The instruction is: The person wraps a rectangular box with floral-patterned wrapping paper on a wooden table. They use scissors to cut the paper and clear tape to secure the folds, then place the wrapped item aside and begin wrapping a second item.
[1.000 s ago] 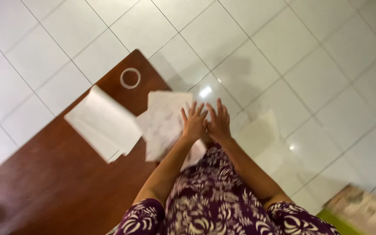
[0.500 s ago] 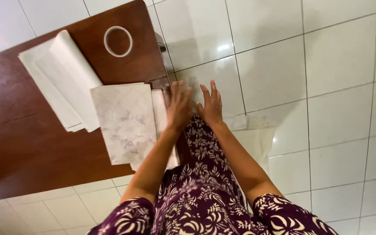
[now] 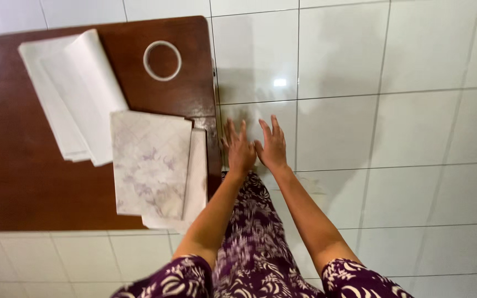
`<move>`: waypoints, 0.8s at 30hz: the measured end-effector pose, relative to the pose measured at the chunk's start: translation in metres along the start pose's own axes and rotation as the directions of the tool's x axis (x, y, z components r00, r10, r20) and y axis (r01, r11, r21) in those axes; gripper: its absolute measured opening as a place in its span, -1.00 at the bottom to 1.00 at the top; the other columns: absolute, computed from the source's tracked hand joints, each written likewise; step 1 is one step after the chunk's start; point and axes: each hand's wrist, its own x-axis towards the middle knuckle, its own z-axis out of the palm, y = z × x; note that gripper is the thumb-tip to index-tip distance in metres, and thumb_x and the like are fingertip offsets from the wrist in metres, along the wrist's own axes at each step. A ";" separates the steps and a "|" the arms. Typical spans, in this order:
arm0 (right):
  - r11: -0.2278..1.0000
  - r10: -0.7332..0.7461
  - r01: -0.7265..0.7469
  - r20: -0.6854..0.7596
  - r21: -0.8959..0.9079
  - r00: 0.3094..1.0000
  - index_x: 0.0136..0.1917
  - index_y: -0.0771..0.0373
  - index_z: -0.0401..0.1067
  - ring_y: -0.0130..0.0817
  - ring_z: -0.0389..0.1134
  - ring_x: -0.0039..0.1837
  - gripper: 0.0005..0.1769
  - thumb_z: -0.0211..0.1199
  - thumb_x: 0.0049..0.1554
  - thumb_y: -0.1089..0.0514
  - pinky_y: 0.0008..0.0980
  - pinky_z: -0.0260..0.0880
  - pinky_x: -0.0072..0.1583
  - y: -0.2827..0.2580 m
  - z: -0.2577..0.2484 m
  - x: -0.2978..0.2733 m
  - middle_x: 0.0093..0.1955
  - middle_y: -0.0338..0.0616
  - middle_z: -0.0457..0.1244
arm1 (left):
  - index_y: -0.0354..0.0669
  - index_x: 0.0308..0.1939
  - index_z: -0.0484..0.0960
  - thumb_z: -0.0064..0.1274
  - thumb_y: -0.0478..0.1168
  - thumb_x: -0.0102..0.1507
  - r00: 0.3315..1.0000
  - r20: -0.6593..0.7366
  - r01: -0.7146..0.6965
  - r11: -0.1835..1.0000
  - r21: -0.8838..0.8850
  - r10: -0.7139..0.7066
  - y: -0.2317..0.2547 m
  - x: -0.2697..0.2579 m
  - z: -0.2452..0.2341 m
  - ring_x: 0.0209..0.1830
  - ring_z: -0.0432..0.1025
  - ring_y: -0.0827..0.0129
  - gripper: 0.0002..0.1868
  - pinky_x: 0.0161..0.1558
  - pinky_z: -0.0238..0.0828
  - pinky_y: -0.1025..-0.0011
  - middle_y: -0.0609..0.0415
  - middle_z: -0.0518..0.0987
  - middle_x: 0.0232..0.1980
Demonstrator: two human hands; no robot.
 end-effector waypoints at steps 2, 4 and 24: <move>0.998 -0.056 0.056 -0.028 -0.028 0.998 0.57 0.10 0.14 0.28 -0.02 0.58 -0.20 0.34 0.12 0.18 0.15 0.09 0.48 -0.004 -0.020 0.019 0.67 0.22 -0.16 | -0.11 0.60 0.08 0.02 -0.17 0.30 0.995 -0.090 -0.040 0.999 0.026 0.042 0.018 0.016 -0.011 0.71 -0.39 -0.10 -0.20 0.56 -0.42 -0.23 -0.21 -0.28 0.69; 0.995 -0.083 0.082 -0.026 -0.060 0.996 0.56 0.10 0.15 0.26 -0.02 0.59 -0.21 0.35 0.11 0.17 0.15 0.08 0.48 -0.012 -0.040 0.017 0.67 0.18 -0.14 | -0.13 0.60 0.08 0.06 -0.18 0.31 0.994 -0.102 -0.017 0.996 0.084 0.026 0.034 0.010 -0.021 0.68 -0.39 -0.15 -0.20 0.50 -0.44 -0.27 -0.26 -0.30 0.67; 0.756 -0.369 0.645 0.745 -0.107 0.556 0.51 -0.01 0.17 0.11 0.01 0.55 -0.28 0.22 0.10 0.18 0.00 0.15 0.45 0.089 0.040 0.212 0.65 -0.04 -0.11 | -0.10 0.46 0.29 -0.10 -0.24 0.31 0.741 -0.035 0.646 0.726 -0.235 -0.670 -0.072 0.123 0.165 0.66 -0.36 -0.09 -0.41 0.51 -0.28 -0.17 -0.20 -0.19 0.65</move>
